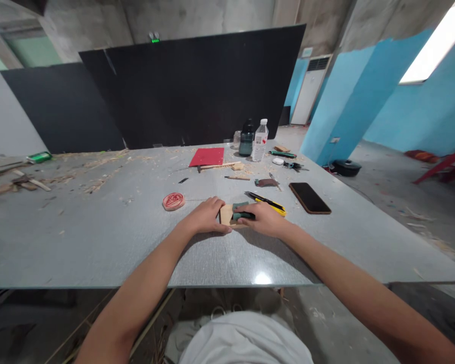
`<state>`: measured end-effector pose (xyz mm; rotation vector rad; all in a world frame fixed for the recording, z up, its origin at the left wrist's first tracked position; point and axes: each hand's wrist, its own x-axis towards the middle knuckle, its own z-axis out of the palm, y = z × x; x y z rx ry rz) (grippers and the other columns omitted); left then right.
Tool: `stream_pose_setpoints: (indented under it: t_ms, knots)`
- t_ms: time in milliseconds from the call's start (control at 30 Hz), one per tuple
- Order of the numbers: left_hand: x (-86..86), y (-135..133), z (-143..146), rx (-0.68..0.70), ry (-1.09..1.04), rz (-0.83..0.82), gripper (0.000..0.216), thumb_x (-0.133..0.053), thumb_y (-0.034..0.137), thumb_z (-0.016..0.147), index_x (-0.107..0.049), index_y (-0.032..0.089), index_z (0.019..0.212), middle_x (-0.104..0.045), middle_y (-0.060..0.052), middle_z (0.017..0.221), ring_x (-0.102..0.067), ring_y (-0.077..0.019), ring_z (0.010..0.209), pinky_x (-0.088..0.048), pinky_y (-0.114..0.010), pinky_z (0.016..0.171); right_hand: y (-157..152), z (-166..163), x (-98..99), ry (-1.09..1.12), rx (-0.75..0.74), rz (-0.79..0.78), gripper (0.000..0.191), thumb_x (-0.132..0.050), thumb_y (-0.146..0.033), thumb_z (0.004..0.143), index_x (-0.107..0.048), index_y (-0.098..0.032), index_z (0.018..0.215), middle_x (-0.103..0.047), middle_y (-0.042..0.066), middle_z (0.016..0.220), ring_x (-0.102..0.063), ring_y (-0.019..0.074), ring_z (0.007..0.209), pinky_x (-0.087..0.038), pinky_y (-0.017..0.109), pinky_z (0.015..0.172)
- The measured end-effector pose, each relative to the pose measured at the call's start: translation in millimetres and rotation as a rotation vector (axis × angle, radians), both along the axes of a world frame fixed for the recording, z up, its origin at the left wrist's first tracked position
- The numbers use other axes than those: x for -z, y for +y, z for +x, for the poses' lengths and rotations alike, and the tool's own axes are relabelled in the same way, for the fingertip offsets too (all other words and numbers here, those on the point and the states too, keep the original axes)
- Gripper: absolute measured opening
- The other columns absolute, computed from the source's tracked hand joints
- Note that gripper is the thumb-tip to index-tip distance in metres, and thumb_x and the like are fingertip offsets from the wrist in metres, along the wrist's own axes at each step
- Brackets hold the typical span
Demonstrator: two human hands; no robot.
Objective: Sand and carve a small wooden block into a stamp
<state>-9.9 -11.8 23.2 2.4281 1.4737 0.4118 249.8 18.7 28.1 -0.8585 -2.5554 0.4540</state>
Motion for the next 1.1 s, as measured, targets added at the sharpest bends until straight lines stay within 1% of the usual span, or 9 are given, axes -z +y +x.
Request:
stream_pose_setpoints:
  t_ms: [200, 333, 467, 533, 667, 800, 967, 1033, 1100]
  knots:
    - [0.7, 0, 0, -0.002, 0.002, 0.029, 0.066, -0.087, 0.055, 0.074, -0.062, 0.022, 0.124, -0.064, -0.01, 0.122, -0.064, -0.0329, 0.112, -0.053, -0.045, 0.096, -10, 1, -8.1, 0.109, -0.126, -0.131, 0.024, -0.068, -0.037, 0.099, -0.083, -0.022, 0.11, -0.083, 0.005, 0.097, -0.074, 0.0218, 0.084, -0.055, 0.031, 0.079]
    - [4.4, 1, 0, 0.022, 0.003, 0.061, 0.066, -0.088, 0.052, 0.076, -0.061, 0.021, 0.127, -0.064, -0.011, 0.125, -0.063, -0.0336, 0.115, -0.054, -0.047, 0.099, -12, -2, -4.9, 0.219, -0.106, -0.18, 0.026, -0.067, -0.041, 0.1, -0.082, -0.022, 0.108, -0.083, 0.005, 0.1, -0.075, 0.0233, 0.089, -0.056, 0.034, 0.083]
    - [3.2, 0, 1, 0.078, -0.116, 0.091, 0.095, -0.091, 0.058, 0.077, -0.046, 0.022, 0.152, -0.055, -0.016, 0.148, -0.055, -0.0375, 0.138, -0.048, -0.053, 0.115, -9, -6, 1.9, 0.334, -0.057, -0.181, 0.03, -0.063, -0.043, 0.104, -0.078, -0.022, 0.119, -0.082, 0.007, 0.112, -0.076, 0.0245, 0.101, -0.055, 0.036, 0.093]
    - [-1.5, -2, 3, 0.101, -0.197, 0.111, 0.1, -0.09, 0.061, 0.079, -0.04, 0.024, 0.158, -0.051, -0.016, 0.155, -0.051, -0.0375, 0.144, -0.045, -0.053, 0.119, -9, -7, 3.4, 0.364, 0.003, -0.16, 0.03, -0.063, -0.042, 0.104, -0.073, -0.023, 0.125, -0.08, 0.008, 0.121, -0.074, 0.0246, 0.108, -0.053, 0.036, 0.097]
    - [-12.9, -9, 12, 0.124, -0.302, 0.232, 0.064, -0.078, 0.049, 0.094, -0.05, 0.024, 0.146, -0.06, -0.013, 0.143, -0.058, -0.0312, 0.131, -0.049, -0.047, 0.112, -11, -8, 3.6, 0.41, 0.073, -0.18, 0.03, -0.065, -0.039, 0.102, -0.061, -0.025, 0.129, -0.074, 0.008, 0.123, -0.072, 0.0214, 0.103, -0.054, 0.032, 0.09]
    - [-16.1, -15, 22, 0.166, -0.267, 0.321, 0.032, -0.064, 0.04, 0.103, -0.058, 0.023, 0.13, -0.068, -0.01, 0.123, -0.064, -0.0274, 0.114, -0.05, -0.042, 0.1, -14, -9, 6.5, 0.504, 0.001, -0.365, 0.028, -0.065, -0.043, 0.102, -0.051, -0.027, 0.12, -0.072, 0.005, 0.111, -0.071, 0.0192, 0.094, -0.055, 0.03, 0.081]
    - [-11.5, -15, 25, 0.176, -0.207, 0.318, 0.029, -0.062, 0.039, 0.103, -0.06, 0.023, 0.128, -0.071, -0.009, 0.118, -0.065, -0.0277, 0.109, -0.049, -0.042, 0.095, -16, -11, 12.1, 0.579, -0.068, -0.607, 0.039, -0.067, -0.055, 0.1, -0.04, -0.029, 0.114, -0.069, 0.0, 0.096, -0.068, 0.0172, 0.082, -0.056, 0.031, 0.077]
    - [-10.2, -14, 24, 0.18, -0.192, 0.324, 0.03, -0.06, 0.041, 0.105, -0.06, 0.022, 0.129, -0.072, -0.01, 0.118, -0.065, -0.0281, 0.109, -0.048, -0.042, 0.094, -16, -12, 12.9, 0.577, -0.071, -0.611, 0.039, -0.066, -0.056, 0.101, -0.04, -0.029, 0.113, -0.068, -0.001, 0.093, -0.067, 0.017, 0.08, -0.056, 0.031, 0.077]
    - [-10.2, -14, 23, 0.184, -0.179, 0.33, 0.029, -0.056, 0.043, 0.108, -0.062, 0.022, 0.127, -0.072, -0.009, 0.115, -0.065, -0.0277, 0.108, -0.048, -0.042, 0.094, -16, -12, 12.3, 0.558, -0.067, -0.532, 0.035, -0.062, -0.056, 0.103, -0.042, -0.028, 0.111, -0.066, 0.0, 0.093, -0.066, 0.018, 0.082, -0.055, 0.031, 0.078]
